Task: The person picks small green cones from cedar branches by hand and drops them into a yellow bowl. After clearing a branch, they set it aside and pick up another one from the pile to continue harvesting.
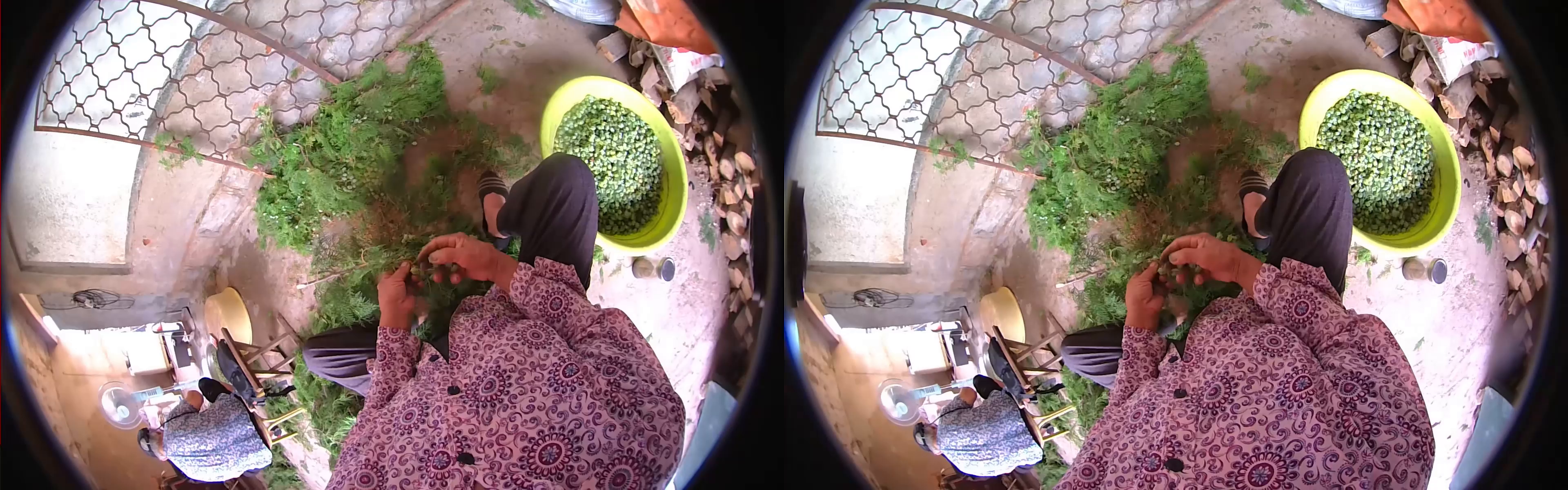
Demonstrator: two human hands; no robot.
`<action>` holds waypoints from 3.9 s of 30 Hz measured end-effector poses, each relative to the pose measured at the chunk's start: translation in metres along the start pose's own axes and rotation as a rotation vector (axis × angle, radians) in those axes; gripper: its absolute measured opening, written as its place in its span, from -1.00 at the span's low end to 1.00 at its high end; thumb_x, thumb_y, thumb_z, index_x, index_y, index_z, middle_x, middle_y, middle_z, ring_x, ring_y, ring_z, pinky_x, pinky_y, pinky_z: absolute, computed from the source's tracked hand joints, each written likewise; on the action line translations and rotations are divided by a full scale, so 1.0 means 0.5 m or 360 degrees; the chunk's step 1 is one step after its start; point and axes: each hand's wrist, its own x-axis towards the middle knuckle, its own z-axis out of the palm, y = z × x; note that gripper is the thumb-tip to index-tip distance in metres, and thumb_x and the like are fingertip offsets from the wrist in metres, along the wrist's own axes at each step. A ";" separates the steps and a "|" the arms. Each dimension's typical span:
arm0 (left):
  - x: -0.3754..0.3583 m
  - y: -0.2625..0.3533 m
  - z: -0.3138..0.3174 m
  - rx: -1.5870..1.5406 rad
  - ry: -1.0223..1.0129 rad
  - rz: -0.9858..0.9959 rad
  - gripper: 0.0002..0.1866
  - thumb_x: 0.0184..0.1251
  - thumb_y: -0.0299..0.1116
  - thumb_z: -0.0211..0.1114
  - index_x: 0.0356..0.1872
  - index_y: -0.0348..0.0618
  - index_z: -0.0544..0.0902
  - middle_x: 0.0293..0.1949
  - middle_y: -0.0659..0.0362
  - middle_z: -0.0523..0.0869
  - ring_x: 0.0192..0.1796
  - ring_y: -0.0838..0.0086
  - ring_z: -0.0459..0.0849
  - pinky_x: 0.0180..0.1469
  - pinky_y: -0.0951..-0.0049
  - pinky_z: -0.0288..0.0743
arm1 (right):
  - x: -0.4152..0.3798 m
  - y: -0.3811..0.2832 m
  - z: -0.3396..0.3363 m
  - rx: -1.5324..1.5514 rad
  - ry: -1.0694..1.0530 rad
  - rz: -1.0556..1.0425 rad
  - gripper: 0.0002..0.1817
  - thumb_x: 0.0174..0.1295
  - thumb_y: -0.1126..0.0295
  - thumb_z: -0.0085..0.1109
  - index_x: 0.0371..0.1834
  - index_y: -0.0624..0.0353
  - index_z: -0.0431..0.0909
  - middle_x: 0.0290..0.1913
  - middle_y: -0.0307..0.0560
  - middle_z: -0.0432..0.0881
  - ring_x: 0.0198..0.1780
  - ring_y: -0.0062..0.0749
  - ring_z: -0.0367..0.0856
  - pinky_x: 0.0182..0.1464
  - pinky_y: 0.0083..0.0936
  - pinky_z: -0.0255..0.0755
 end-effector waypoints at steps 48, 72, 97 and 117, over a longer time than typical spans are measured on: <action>-0.162 0.289 0.061 0.1568 -0.0540 0.0562 -0.95 0.11 -0.52 0.16 -0.41 -0.26 0.58 -0.56 0.31 0.56 -0.52 0.68 0.43 -0.45 0.65 0.29 | -0.268 -0.300 -0.118 -0.1867 0.1545 -0.1023 -0.86 0.03 0.39 0.12 -0.47 0.25 0.55 -0.51 -0.01 0.56 -0.48 -0.38 0.53 -0.40 -0.50 0.39; -0.141 0.314 0.018 0.2426 -0.0215 0.1650 -0.84 -0.03 -0.52 0.21 -0.35 -0.25 0.61 -0.39 -0.01 0.64 -0.36 0.18 0.61 -0.25 0.40 0.49 | 0.148 -0.163 -0.077 -0.1417 0.0640 -0.0574 -0.62 0.09 0.08 0.10 -0.48 0.24 0.54 -0.67 -0.21 0.44 -0.58 -0.58 0.40 -0.47 -0.53 0.30; 0.115 0.271 0.109 0.1656 -0.0759 0.1255 -0.62 0.27 -0.19 0.04 -0.06 -0.31 0.47 -0.14 -0.14 0.57 -0.08 0.06 0.54 -0.06 0.31 0.39 | 0.333 -0.239 0.063 -0.2382 0.0251 -0.0009 -0.43 0.19 -0.12 -0.20 -0.01 0.14 0.44 0.02 0.06 0.48 0.06 -0.14 0.42 0.12 -0.33 0.20; 0.190 0.313 0.137 0.1073 -0.0737 0.0663 -0.66 0.27 -0.20 0.12 -0.25 -0.36 0.59 -0.41 0.21 0.61 -0.35 0.63 0.47 -0.26 0.59 0.36 | 0.312 -0.282 0.104 -0.1598 0.0451 -0.0802 -0.58 0.11 0.24 0.18 0.01 0.19 0.43 -0.36 -0.12 0.52 -0.36 -0.61 0.43 -0.29 -0.60 0.38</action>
